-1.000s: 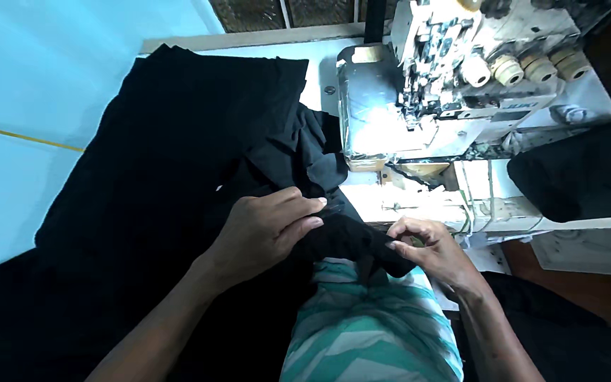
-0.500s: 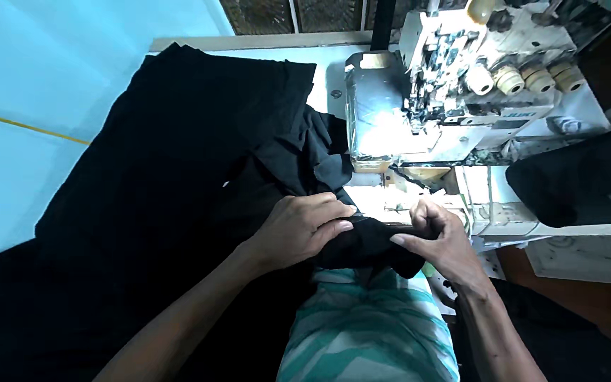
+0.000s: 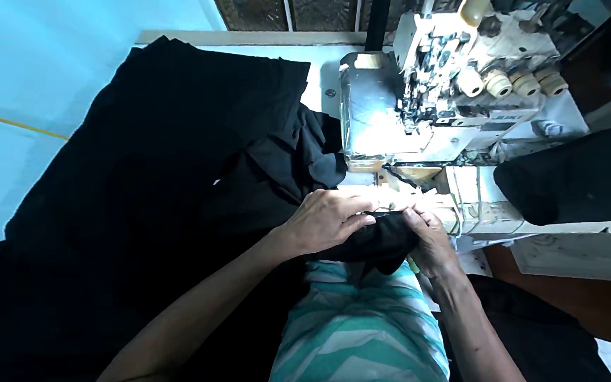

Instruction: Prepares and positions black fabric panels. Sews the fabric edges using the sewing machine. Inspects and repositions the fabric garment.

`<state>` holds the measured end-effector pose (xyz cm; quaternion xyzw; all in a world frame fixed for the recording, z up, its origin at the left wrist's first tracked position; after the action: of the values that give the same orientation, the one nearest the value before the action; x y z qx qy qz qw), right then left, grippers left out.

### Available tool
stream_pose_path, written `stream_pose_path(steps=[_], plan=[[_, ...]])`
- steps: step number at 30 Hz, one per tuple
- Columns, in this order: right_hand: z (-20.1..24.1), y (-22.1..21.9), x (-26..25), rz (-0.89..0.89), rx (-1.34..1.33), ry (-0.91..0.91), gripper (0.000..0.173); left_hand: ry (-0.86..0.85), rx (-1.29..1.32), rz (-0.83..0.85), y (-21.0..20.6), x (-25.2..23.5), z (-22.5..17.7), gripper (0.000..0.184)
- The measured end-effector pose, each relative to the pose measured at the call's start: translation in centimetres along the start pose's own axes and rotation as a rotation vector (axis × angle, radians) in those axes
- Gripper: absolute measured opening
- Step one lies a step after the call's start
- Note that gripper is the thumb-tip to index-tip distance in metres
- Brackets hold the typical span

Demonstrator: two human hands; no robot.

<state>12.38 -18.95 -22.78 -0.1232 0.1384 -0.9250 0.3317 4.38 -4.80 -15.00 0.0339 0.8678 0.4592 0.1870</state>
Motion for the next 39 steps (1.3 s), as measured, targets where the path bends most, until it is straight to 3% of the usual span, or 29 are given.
stream_pose_path(steps=[1, 8, 29, 39], plan=[[0.0, 0.3, 0.0, -0.03, -0.003, 0.024, 0.006, 0.001, -0.002, -0.003, -0.1, -0.2, 0.1, 0.02], [1.5, 1.1, -0.1, -0.102, 0.157, 0.149, 0.031, -0.048, 0.021, -0.008, -1.1, -1.4, 0.1, 0.02], [2.5, 1.4, 1.6, -0.158, 0.108, 0.07, 0.039, -0.098, 0.061, -0.036, -1.4, -2.2, -2.0, 0.021], [2.3, 1.3, 1.6, -0.201, 0.117, 0.112, 0.041, 0.037, 0.111, -0.04, -0.4, -1.0, -0.1, 0.019]])
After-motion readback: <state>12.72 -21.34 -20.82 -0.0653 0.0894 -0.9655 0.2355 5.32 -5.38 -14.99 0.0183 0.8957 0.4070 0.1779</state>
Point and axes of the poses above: each hand's wrist, its own x-axis away from the middle knuckle, its own y-axis out of the back of the hand, z = x × y, the point moved 8 cm from there along -x, towards the middle knuckle, and after that the axes turned 3 degrees about z, right-handed, at the moved point
